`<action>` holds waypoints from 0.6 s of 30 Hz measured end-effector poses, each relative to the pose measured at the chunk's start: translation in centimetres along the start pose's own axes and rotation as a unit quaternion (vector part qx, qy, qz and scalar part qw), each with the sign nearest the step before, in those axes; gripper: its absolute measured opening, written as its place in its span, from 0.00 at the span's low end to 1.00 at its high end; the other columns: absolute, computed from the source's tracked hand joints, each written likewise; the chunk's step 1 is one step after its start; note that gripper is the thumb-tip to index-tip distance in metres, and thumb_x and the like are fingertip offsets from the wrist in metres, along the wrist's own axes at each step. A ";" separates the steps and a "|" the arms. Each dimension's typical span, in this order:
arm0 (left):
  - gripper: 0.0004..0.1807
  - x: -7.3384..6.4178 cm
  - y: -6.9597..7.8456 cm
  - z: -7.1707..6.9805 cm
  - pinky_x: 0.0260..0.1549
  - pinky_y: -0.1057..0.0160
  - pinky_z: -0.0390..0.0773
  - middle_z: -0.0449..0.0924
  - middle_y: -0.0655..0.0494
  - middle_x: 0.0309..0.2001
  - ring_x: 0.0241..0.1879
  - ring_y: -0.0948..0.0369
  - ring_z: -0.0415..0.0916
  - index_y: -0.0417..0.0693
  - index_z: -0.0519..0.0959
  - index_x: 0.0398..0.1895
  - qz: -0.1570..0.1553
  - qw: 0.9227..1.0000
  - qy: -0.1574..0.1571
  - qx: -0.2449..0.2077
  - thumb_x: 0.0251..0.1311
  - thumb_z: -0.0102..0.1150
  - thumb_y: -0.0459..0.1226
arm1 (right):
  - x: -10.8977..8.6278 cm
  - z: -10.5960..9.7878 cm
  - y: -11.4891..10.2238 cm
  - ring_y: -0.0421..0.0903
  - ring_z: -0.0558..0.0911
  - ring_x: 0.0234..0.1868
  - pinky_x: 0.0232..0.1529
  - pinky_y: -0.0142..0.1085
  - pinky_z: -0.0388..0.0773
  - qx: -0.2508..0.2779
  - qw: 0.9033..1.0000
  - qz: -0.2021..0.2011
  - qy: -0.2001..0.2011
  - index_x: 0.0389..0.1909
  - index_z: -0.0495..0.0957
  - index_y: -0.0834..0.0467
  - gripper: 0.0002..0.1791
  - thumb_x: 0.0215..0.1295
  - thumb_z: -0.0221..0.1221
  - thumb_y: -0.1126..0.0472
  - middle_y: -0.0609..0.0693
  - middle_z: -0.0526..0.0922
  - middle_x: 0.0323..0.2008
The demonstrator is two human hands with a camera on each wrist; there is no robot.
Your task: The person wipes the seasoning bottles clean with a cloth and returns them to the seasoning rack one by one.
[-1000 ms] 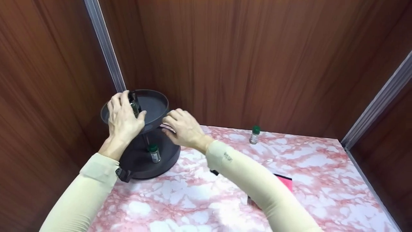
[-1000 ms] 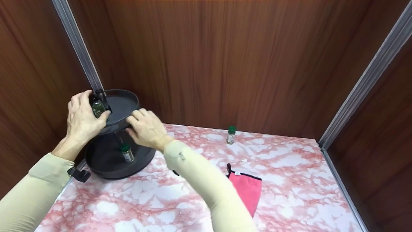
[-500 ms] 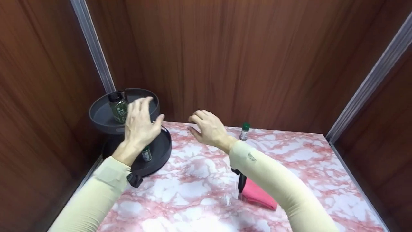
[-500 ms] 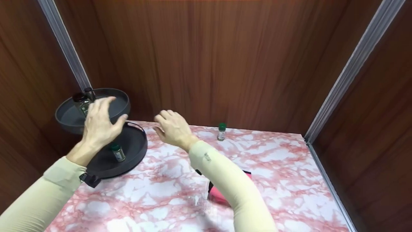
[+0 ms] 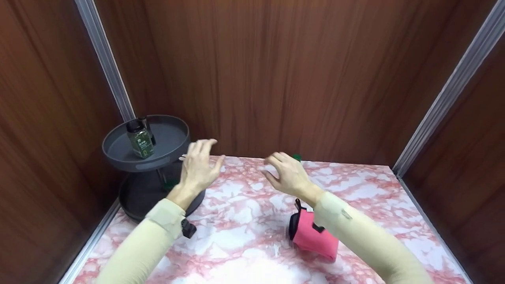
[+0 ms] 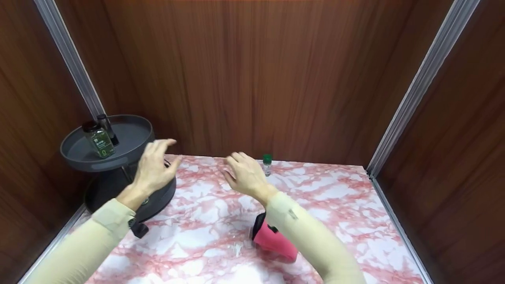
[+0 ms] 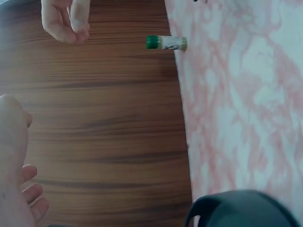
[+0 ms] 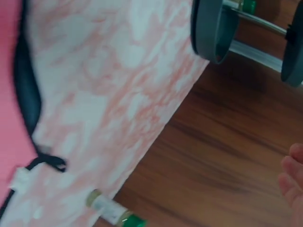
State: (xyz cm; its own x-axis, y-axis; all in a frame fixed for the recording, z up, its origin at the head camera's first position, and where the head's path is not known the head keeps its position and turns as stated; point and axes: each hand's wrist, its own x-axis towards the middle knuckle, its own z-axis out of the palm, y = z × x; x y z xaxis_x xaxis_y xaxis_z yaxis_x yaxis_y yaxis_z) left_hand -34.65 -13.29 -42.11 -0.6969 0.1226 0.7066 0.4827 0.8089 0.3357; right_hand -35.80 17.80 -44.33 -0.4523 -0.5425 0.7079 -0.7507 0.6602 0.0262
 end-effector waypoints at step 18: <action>0.30 -1.7 2.1 11.5 0.74 0.39 0.78 0.84 0.38 0.65 0.69 0.38 0.78 0.42 0.80 0.69 -0.015 0.993 -0.113 -0.010 0.74 0.65 0.52 | -14.6 -4.0 1.7 0.54 0.92 0.43 0.42 0.50 0.91 -0.016 0.983 0.183 -0.023 0.45 0.88 0.57 0.13 0.62 0.78 0.60 0.52 0.92 0.42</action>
State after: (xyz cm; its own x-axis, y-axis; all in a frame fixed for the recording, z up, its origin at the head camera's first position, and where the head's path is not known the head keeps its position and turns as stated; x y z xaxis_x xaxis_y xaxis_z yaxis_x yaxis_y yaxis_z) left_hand -38.54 -5.18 -49.73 -0.8111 0.2270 0.5390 0.4696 0.8022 0.3688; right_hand -28.53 28.90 -51.79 -0.7110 -0.2893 0.6409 -0.5194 0.8305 -0.2013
